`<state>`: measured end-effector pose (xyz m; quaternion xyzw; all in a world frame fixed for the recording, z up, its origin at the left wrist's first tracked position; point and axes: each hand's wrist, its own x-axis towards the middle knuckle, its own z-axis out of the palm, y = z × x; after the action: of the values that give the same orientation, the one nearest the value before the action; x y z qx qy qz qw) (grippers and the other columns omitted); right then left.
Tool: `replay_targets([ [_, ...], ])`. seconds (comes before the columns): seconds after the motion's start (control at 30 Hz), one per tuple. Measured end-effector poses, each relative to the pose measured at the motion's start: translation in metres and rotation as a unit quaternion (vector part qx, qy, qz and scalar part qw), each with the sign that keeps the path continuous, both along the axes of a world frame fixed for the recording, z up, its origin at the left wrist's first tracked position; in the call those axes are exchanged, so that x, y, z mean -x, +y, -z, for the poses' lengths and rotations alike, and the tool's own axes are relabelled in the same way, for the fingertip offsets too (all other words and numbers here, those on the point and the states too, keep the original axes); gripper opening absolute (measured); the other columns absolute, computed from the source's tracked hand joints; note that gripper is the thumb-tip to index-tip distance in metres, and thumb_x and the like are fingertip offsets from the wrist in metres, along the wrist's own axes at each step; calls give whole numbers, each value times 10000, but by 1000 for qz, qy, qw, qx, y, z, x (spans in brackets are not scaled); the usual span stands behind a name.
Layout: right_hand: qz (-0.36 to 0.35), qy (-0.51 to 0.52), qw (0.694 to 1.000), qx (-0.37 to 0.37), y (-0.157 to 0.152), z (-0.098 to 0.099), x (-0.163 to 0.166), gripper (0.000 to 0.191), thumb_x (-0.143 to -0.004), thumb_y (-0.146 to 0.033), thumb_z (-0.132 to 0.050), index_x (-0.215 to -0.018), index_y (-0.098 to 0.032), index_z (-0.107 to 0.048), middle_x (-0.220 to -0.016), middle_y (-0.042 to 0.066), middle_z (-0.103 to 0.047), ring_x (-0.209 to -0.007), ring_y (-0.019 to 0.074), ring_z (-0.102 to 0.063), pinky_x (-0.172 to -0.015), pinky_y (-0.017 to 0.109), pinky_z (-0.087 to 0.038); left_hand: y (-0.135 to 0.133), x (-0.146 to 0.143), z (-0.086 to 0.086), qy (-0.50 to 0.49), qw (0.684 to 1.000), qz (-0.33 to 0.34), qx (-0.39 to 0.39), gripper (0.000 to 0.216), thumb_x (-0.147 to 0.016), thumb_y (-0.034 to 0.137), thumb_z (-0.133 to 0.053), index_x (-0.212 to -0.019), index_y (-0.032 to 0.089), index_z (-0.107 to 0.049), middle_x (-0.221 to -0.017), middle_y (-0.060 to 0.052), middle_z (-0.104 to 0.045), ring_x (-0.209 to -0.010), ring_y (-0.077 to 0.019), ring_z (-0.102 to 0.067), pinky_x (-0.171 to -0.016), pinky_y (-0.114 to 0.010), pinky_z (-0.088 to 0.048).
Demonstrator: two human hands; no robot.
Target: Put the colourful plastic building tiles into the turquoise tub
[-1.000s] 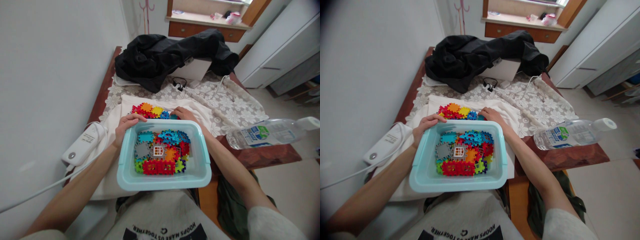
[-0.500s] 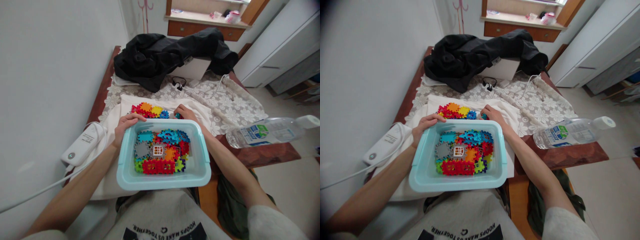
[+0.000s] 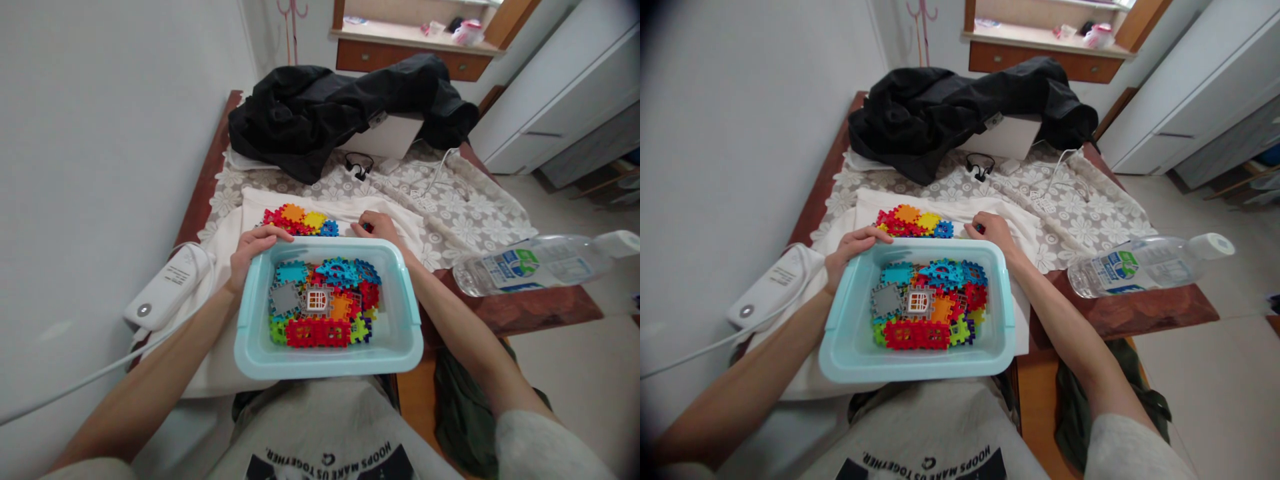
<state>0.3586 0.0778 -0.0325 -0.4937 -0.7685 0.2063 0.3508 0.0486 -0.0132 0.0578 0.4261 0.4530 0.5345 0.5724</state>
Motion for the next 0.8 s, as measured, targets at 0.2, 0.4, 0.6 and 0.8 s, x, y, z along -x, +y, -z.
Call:
replay_targets([
  [0.2, 2, 114, 992, 55, -5, -14, 4, 577, -895, -654, -650, -548, -243, -439, -535, -37, -373, -560, 137, -340, -580, 327, -267, -1, 0, 0, -18, 1000, 9, 4, 192, -673, 333, -828, -726, 151, -855, -671, -75, -716, -609, -163, -613, -516, -247, -461],
  [0.4, -60, 269, 960, 48, -19, -49, 3, 667, -961, -703, -606, -504, -253, -420, -507, 2, -418, -511, 151, -377, -535, 344, -287, -1, 1, 0, -3, 1000, 3, 1, 190, -676, 345, -806, -718, 164, -849, -680, -77, -719, -638, -198, -632, -545, -281, -487],
  [0.6, -108, 231, 966, -42, -47, -113, 17, 700, -1048, -736, -551, -551, -249, -469, -561, 13, -476, -536, 167, -428, -568, 365, -320, -1, 2, 1, 1, 1000, 8, -6, 191, -664, 356, -813, -701, 171, -838, -697, -63, -736, -632, -174, -625, -533, -258, -469],
  [0.8, -370, 54, 927, 7, -61, -160, 55, 776, -1120, -763, -258, -892, -191, -729, -942, 90, -720, -865, 195, -677, -840, 380, -523, -1, 8, 2, 2, 998, 57, -8, 196, -784, 355, -791, -791, 172, -863, -741, 46, -768, -615, -101, -627, -567, -190, -454],
])
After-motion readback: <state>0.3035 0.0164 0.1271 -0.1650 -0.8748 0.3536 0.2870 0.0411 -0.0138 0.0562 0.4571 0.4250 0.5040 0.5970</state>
